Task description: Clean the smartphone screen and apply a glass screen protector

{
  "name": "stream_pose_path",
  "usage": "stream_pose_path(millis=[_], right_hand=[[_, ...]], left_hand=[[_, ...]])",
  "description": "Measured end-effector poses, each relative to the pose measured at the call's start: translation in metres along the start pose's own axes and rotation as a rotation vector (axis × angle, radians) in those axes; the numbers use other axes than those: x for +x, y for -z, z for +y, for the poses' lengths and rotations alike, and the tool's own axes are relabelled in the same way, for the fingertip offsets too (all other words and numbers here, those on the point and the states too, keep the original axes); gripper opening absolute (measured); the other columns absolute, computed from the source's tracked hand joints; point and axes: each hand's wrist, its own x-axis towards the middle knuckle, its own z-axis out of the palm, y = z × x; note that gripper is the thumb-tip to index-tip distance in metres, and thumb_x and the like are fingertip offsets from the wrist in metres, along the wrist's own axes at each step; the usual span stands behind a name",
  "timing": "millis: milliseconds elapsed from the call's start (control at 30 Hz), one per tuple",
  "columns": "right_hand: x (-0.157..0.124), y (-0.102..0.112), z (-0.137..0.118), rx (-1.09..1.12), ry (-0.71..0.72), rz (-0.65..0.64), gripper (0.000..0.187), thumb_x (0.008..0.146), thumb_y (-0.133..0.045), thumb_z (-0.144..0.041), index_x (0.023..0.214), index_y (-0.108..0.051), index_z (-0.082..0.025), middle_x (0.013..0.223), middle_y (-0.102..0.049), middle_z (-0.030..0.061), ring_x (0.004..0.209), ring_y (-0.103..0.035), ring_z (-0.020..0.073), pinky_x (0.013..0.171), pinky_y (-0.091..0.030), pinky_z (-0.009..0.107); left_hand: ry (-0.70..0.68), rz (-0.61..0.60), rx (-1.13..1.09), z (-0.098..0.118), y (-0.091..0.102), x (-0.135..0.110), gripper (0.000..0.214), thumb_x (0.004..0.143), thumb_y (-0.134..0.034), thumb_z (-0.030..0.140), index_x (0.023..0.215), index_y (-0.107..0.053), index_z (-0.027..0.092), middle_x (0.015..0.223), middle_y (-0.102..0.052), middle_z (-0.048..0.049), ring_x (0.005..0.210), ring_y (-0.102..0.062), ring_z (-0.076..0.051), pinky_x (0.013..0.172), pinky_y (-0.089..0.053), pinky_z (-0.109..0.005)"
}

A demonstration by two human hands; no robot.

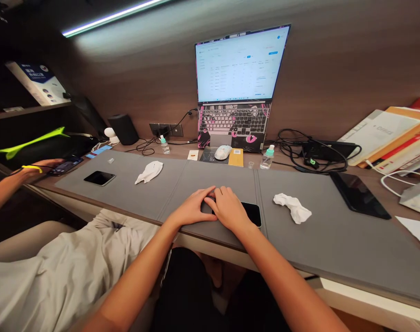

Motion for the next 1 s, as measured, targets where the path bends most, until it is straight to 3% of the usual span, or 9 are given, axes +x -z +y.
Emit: stream_pose_path(millis=[333,567,1000], right_hand=[[0.001,0.004,-0.003,0.075,-0.044,0.019,0.035,0.105,-0.039,-0.043,0.097,-0.061,-0.017,0.091,-0.063,0.0113,0.083,-0.055,0.0266,0.076,-0.042,0.038],[-0.009,0.012,0.017,0.115,-0.051,-0.045,0.025,0.099,-0.038,-0.013,0.094,-0.062,-0.018,0.094,-0.066,0.0087,0.086,-0.057,0.0224,0.081,-0.043,0.034],[-0.011,0.007,0.004,0.052,0.023,-0.066,0.03,0.101,-0.033,-0.015,0.1,-0.063,-0.016,0.096,-0.062,0.0117,0.086,-0.051,0.0253,0.085,-0.04,0.039]], left_hand=[[0.037,-0.011,-0.005,0.001,0.002,0.0,0.101,0.07,-0.086,0.04,0.155,-0.035,0.025,0.147,-0.054,-0.0104,0.135,-0.048,-0.032,0.116,-0.037,-0.047],[0.028,-0.047,0.002,0.003,0.003,-0.002,0.102,0.073,-0.082,0.036,0.159,-0.026,0.027,0.144,-0.056,-0.0081,0.137,-0.046,-0.031,0.118,-0.033,-0.047],[0.058,-0.036,-0.001,0.003,0.001,-0.003,0.103,0.074,-0.082,0.033,0.159,-0.025,0.026,0.145,-0.055,-0.0106,0.137,-0.046,-0.031,0.117,-0.034,-0.047]])
